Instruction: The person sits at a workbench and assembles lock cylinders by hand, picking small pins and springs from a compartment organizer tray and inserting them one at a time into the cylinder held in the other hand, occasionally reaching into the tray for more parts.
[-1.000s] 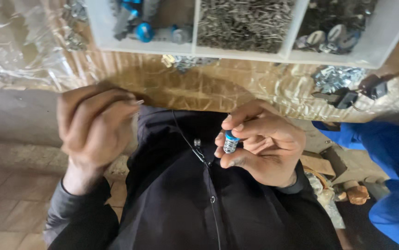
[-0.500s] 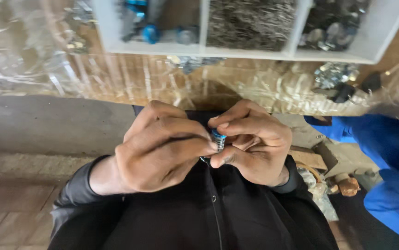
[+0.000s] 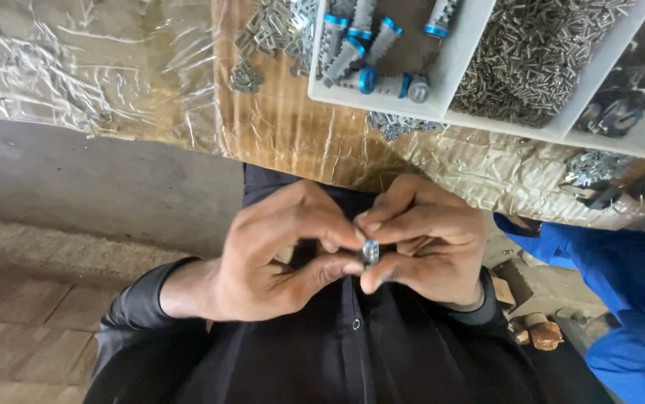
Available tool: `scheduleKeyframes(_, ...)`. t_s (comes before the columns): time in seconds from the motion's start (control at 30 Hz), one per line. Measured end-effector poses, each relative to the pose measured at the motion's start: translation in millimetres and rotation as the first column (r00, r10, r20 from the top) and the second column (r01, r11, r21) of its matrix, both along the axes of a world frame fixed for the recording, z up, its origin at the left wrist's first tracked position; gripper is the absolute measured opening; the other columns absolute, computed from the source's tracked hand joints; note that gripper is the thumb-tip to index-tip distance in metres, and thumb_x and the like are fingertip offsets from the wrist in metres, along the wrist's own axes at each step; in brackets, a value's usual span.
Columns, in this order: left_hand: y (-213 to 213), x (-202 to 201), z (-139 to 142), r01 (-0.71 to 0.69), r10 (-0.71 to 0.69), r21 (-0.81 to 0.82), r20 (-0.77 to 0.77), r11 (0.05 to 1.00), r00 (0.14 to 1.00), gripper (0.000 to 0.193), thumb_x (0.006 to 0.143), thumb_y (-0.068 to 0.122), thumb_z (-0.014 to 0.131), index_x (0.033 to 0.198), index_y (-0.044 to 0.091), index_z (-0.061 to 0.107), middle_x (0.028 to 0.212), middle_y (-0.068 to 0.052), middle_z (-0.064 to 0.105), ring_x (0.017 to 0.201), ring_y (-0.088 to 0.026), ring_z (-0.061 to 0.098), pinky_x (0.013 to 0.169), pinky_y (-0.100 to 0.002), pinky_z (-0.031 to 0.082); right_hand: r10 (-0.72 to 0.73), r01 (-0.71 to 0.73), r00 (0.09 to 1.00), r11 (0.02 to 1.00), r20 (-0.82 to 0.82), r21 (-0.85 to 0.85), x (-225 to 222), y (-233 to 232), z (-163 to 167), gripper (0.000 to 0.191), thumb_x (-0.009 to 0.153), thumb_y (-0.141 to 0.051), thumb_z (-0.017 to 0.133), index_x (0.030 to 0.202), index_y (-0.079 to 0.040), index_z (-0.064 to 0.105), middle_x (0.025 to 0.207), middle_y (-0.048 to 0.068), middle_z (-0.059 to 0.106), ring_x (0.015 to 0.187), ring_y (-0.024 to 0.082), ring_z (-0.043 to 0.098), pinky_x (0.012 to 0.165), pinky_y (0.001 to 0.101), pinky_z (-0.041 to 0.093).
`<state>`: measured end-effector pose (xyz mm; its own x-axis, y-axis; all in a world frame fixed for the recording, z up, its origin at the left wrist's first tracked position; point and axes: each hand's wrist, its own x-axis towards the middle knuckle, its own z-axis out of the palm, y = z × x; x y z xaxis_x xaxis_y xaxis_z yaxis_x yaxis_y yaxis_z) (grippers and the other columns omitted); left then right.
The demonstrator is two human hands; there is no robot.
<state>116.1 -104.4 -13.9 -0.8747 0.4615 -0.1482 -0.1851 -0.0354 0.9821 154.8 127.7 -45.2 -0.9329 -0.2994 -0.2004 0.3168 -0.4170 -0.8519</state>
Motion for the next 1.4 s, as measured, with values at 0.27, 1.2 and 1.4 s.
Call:
scheduleKeyframes(0.27, -10, -21, 18, 0.072, -0.264, -0.35, -0.539, 0.934, 0.8, 0.026, 0.081, 0.002, 0.084, 0.106, -0.001, 0.075, 0.105, -0.012, 0.066, 0.088, -0.025, 0.067, 0.076, -0.036, 0.058, 0.058, -0.049, 0.998, 0.977, -0.038, 0.209, 2, 2, 4, 0.042, 0.084, -0.011, 0.089, 0.12, 0.004, 0.073, 0.119, 0.013, 0.069, 0.095, 0.011, 0.066, 0.074, 0.0186, 0.057)
scheduleKeyframes(1.2, 3, -29, 16, -0.345, -0.2, -0.788, -0.498, 0.51, 0.844, 0.056, 0.093, 0.031, 0.085, 0.134, -0.004, 0.068, 0.111, -0.014, 0.058, 0.101, -0.031, 0.057, 0.086, -0.042, 0.051, -0.147, 0.148, 0.988, 0.989, 0.055, -0.027, 12, 16, 9, 0.046, 0.082, 0.007, 0.089, 0.124, 0.003, 0.07, 0.123, 0.023, 0.063, 0.093, 0.023, 0.072, 0.074, 0.03, 0.066)
scheduleKeyframes(1.4, -1, -17, -2, -0.269, -0.363, -0.768, -0.541, 0.581, 0.759, 0.031, 0.084, 0.017, 0.085, 0.109, 0.001, 0.076, 0.118, -0.013, 0.061, 0.108, -0.03, 0.059, 0.09, -0.043, 0.054, -0.12, 0.119, 0.991, 0.992, -0.054, -0.031, 18, 38, 10, 0.047, 0.079, 0.005, 0.089, 0.122, 0.002, 0.07, 0.124, 0.023, 0.066, 0.088, 0.023, 0.074, 0.071, 0.0315, 0.068)
